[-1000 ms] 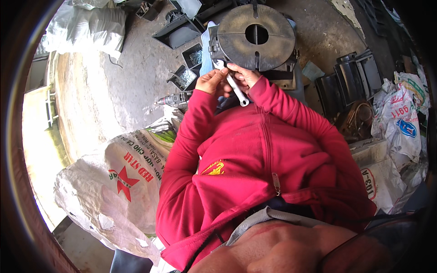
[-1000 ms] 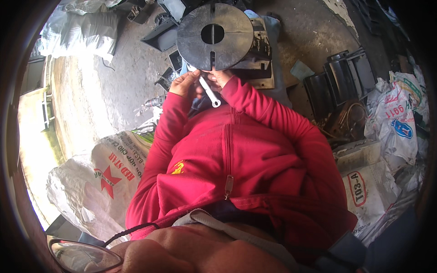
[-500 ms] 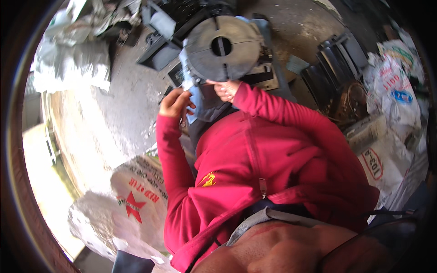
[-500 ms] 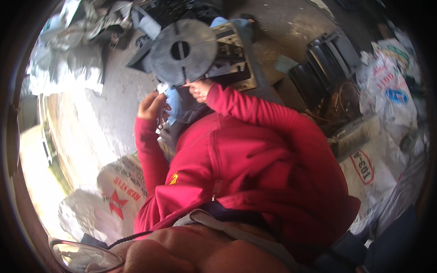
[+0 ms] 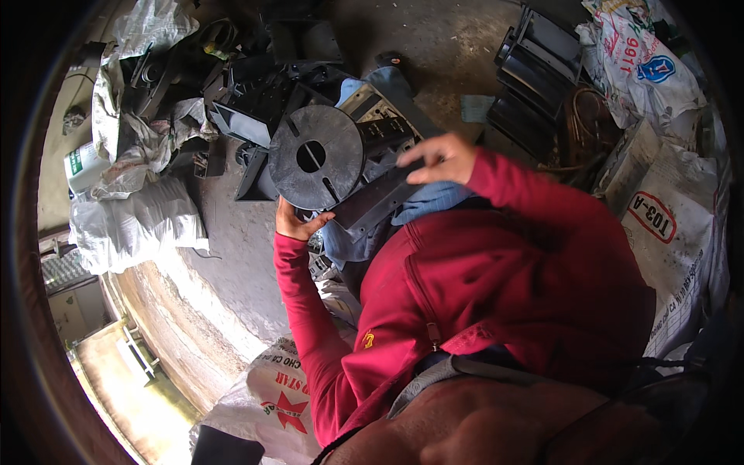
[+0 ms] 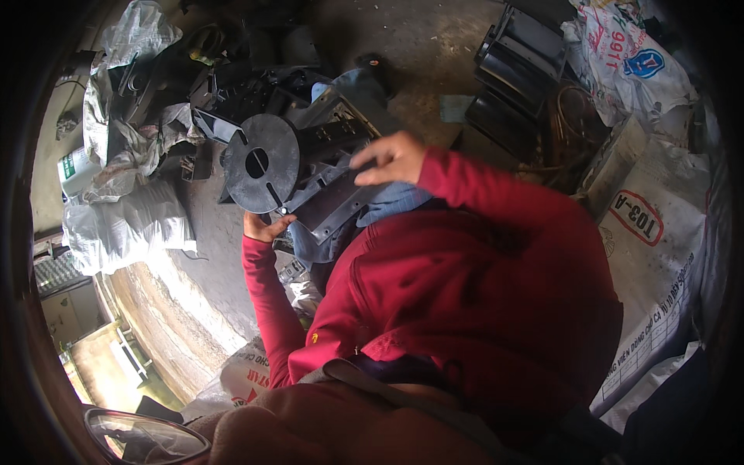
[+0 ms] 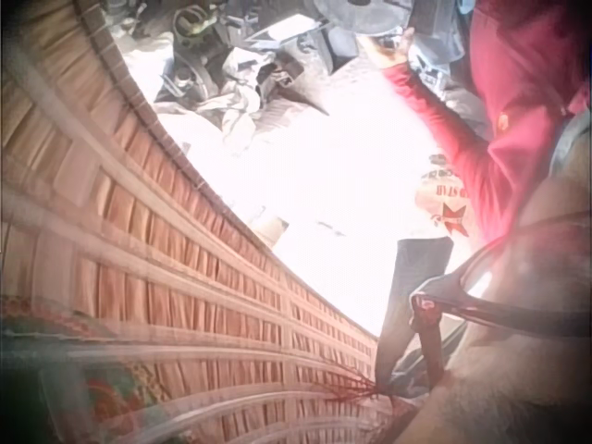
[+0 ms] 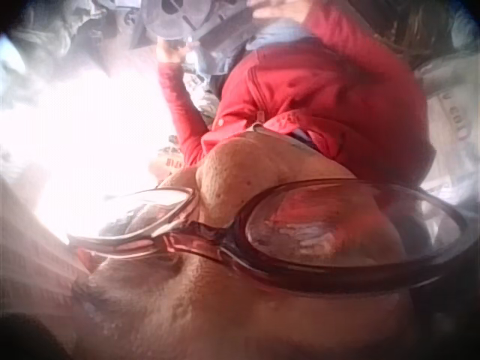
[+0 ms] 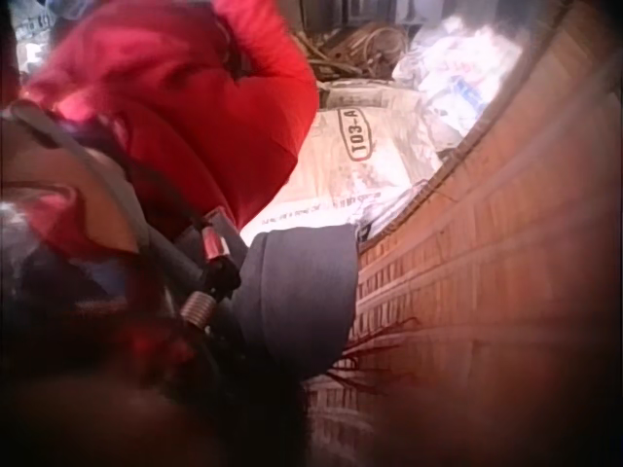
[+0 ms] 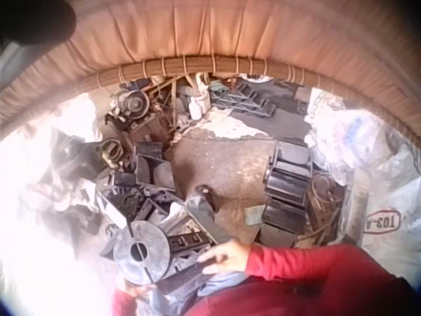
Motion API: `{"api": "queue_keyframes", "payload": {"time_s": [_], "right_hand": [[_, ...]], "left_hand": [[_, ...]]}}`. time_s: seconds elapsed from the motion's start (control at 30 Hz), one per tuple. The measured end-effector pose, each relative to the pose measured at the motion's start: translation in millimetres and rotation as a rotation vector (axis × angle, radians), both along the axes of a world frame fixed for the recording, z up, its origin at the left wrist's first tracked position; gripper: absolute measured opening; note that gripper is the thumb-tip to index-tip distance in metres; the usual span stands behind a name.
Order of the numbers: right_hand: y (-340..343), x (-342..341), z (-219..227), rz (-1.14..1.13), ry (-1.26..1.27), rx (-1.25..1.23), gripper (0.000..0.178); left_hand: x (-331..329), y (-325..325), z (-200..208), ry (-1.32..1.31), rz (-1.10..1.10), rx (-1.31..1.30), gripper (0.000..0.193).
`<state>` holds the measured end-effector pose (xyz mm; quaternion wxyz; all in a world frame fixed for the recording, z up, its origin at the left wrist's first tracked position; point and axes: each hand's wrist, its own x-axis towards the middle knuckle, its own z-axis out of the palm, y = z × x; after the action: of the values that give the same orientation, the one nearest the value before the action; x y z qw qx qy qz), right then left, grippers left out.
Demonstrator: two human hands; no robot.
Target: The person assembles metal components by hand, inserting bolts and tightening them with a wrench. They handle a flat metal bracket and a circular metal part, securing them together in a workshop setting.
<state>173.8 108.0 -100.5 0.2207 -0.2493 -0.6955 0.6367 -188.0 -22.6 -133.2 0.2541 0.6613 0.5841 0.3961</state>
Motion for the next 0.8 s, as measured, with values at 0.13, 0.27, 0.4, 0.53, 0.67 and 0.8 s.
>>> {"api": "queue_keyframes", "payload": {"time_s": [0.13, 0.27, 0.4, 0.53, 0.67, 0.8], "right_hand": [[53.3, 22.8, 51.2, -0.004, -0.422, 0.641, 0.093], [92.0, -17.5, 36.2, 0.248, -0.71, 0.856, 0.129], [115.7, -40.9, 48.9, 0.495, -0.814, 0.829, 0.127], [119.8, -48.0, 43.6, 0.541, -0.772, 0.86, 0.118], [115.3, -42.8, 33.8, 0.482, -0.7, 0.748, 0.112], [95.4, -48.9, 8.5, 0.344, -0.499, 0.713, 0.106]], "left_hand": [[4.7, 1.6, -3.6, -0.005, 0.023, -0.003, 0.083], [18.1, 5.6, 6.2, 0.032, 0.088, -0.051, 0.086], [12.2, -5.7, 6.3, 0.416, 0.103, 0.111, 0.099], [20.3, -4.8, 16.3, 0.305, 0.062, 0.13, 0.089], [7.7, -0.6, 16.9, 0.491, 0.055, 0.149, 0.096], [-28.4, -2.0, 11.0, 0.445, -0.025, -0.065, 0.087]]}}
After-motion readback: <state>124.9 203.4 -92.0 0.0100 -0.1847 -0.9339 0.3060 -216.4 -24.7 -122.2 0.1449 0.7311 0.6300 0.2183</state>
